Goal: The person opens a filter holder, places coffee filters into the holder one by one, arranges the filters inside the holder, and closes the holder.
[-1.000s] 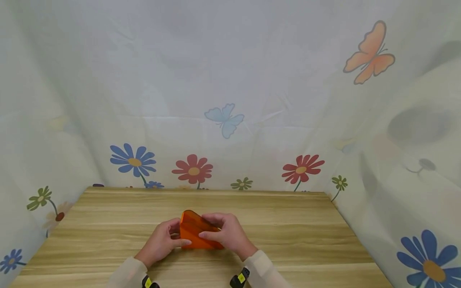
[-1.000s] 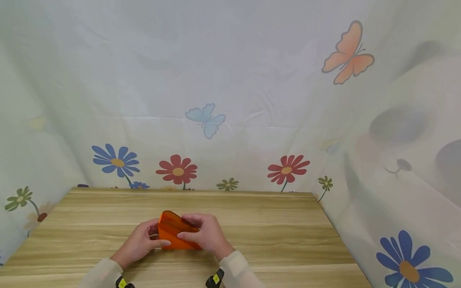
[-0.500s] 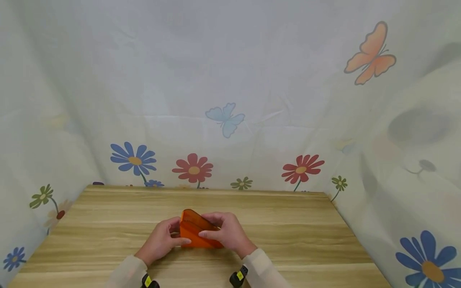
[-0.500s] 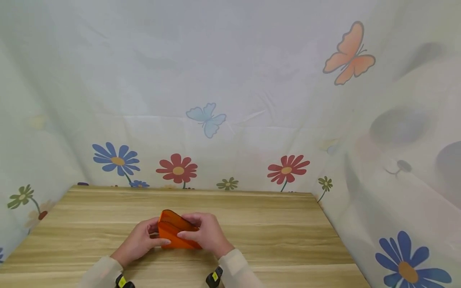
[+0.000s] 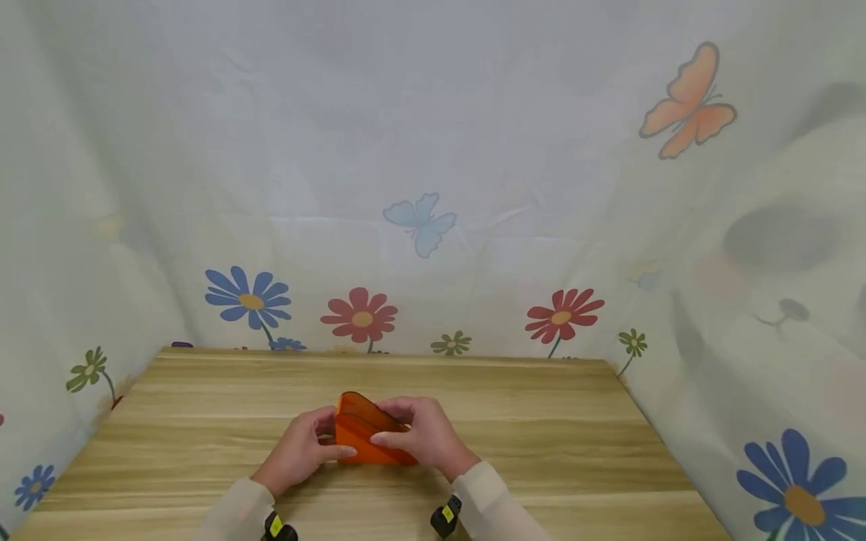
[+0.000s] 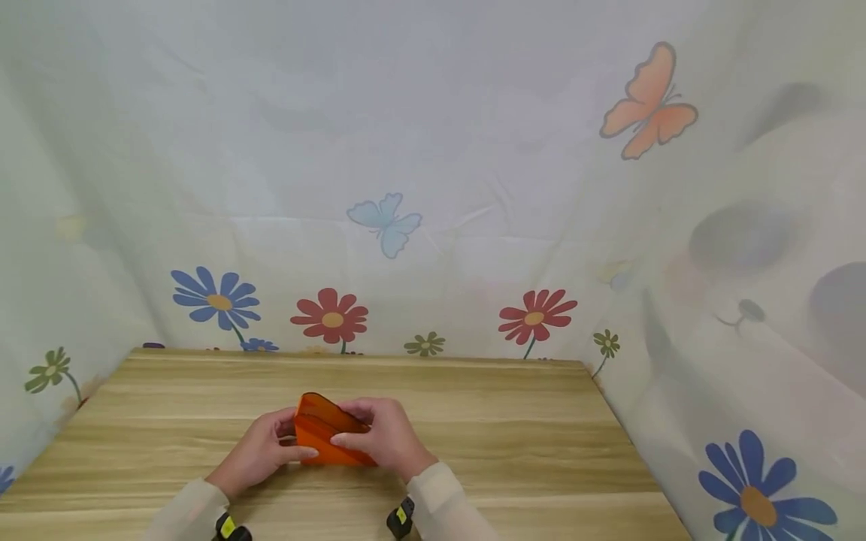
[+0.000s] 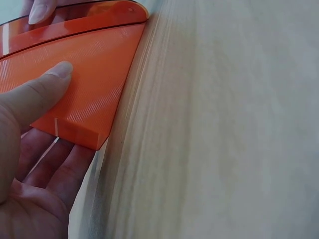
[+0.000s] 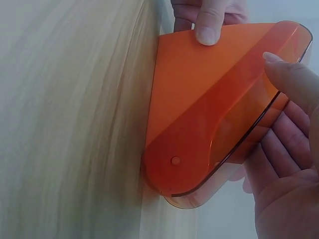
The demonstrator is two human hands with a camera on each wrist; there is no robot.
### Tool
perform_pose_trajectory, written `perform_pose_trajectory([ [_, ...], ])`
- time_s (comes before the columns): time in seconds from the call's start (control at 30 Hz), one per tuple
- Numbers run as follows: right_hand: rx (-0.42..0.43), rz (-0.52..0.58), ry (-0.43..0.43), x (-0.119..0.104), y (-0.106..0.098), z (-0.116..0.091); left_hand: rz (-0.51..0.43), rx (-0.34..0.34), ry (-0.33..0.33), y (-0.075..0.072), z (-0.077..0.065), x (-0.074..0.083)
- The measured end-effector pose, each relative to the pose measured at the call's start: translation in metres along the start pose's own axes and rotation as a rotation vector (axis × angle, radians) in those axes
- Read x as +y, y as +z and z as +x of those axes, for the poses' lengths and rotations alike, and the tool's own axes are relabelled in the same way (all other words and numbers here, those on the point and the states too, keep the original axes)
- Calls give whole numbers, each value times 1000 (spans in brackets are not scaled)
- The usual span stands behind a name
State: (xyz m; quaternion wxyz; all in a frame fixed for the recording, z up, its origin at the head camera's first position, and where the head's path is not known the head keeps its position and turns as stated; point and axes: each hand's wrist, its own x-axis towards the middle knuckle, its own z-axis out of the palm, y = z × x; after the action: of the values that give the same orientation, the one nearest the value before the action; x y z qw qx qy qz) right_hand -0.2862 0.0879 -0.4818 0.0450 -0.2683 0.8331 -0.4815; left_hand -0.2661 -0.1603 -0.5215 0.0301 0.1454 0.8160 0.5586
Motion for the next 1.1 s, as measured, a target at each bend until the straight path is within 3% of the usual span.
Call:
perform_pose_trajectory([
  [0.7,-21,-26,-10,-5,-1,3,57,20,-22,-2,1,2],
  [1.1,-16,-25,-14,3,-10,7,55,20,-23,2,14,-4],
])
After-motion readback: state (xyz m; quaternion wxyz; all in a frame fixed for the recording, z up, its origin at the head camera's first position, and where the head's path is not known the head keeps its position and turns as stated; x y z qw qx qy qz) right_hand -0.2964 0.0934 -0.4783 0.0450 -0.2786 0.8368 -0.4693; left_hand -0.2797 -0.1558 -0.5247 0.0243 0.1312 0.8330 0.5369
